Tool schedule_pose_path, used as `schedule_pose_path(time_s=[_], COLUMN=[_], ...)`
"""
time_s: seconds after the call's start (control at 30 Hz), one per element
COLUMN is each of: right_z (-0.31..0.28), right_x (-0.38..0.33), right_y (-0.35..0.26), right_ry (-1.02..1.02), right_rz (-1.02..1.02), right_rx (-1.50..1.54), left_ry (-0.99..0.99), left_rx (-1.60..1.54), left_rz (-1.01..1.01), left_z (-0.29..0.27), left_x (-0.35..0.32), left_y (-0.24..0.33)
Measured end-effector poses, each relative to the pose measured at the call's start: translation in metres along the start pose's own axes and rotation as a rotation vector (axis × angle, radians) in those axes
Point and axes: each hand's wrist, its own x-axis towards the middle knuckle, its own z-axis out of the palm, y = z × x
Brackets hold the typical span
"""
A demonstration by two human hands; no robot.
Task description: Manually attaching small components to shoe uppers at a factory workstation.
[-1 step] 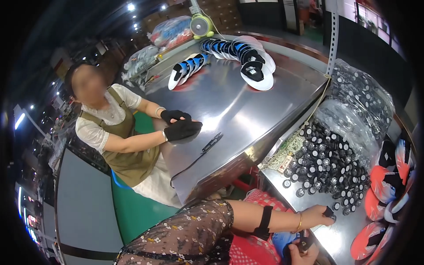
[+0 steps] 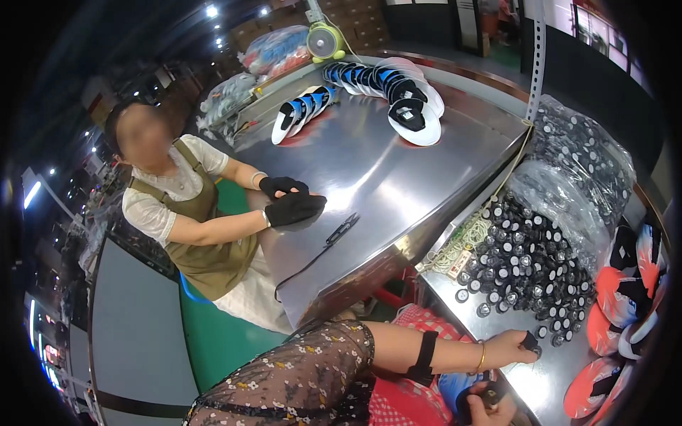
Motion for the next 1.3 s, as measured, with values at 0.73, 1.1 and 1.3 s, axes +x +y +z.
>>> schedule_pose_path(time_s=[0.73, 1.1, 1.3], right_z=[-0.019, 0.004, 0.001], right_x=[0.029, 0.045, 0.039], right_y=[0.024, 0.015, 0.038], right_ry=[0.347, 0.164, 0.185], right_rz=[-0.171, 0.042, 0.073], right_rx=[0.304, 0.214, -0.050], left_ry=[-0.855, -0.679, -0.757], left_rx=[1.228, 1.354, 1.537], left_rz=[-0.100, -0.003, -0.014], left_z=[-0.061, -0.046, -0.028], left_x=[-0.050, -0.068, -0.065], left_y=[0.073, 0.045, 0.046])
